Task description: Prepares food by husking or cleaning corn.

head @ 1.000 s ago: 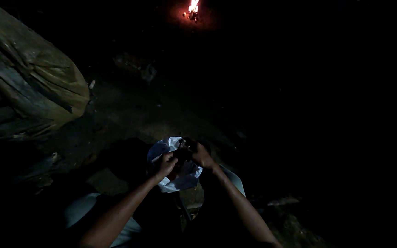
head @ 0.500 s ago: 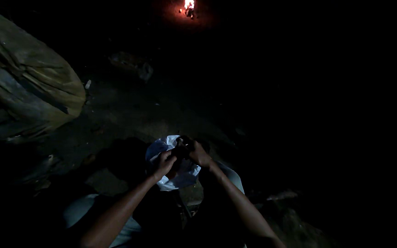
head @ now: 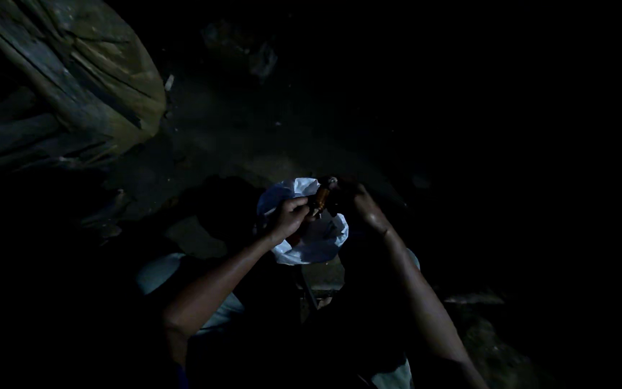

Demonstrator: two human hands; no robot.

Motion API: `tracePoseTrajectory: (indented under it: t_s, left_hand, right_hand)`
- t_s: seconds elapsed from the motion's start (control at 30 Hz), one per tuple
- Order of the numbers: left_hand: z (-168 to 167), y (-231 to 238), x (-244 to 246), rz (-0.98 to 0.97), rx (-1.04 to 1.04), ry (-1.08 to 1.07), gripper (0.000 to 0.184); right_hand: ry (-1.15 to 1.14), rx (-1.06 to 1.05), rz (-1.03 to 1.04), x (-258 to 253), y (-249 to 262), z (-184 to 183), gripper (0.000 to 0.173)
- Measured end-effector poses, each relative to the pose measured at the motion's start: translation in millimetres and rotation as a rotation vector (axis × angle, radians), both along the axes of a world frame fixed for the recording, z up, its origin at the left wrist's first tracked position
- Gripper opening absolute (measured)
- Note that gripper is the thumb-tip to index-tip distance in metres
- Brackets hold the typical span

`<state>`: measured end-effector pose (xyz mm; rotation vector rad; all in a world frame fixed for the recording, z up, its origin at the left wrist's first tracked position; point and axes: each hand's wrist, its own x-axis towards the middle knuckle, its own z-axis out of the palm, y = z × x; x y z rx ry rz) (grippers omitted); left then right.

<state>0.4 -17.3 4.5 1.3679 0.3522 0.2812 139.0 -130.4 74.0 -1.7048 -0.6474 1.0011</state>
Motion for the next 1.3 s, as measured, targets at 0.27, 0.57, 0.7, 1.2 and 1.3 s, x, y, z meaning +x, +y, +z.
tracePoseTrajectory:
  t_s: [0.27, 0.57, 0.7, 1.2, 1.3]
  left_hand:
    - [10, 2, -7, 0.027, 0.093, -0.019, 0.028]
    - [9, -2, -4, 0.074, -0.119, -0.036, 0.033]
    - [7, -1, -2, 0.113, -0.215, -0.043, 0.024]
    - [0, -1, -1, 0.155, -0.04, -0.013, 0.022]
    - [-1, -1, -1, 0.134, -0.11, -0.035, 0.023]
  right_hand:
    - [0.107, 0.05, -0.054, 0, -4, 6, 0.032]
    - [0.089, 0.057, -0.028, 0, -3, 5, 0.029]
    - [0.07, 0.049, 0.009, 2, -3, 1, 0.029]
    - [0.003, 0.038, 0.058, -4, -3, -2, 0.025]
    - [0.075, 0.04, 0.07, 0, -6, 0, 0.028]
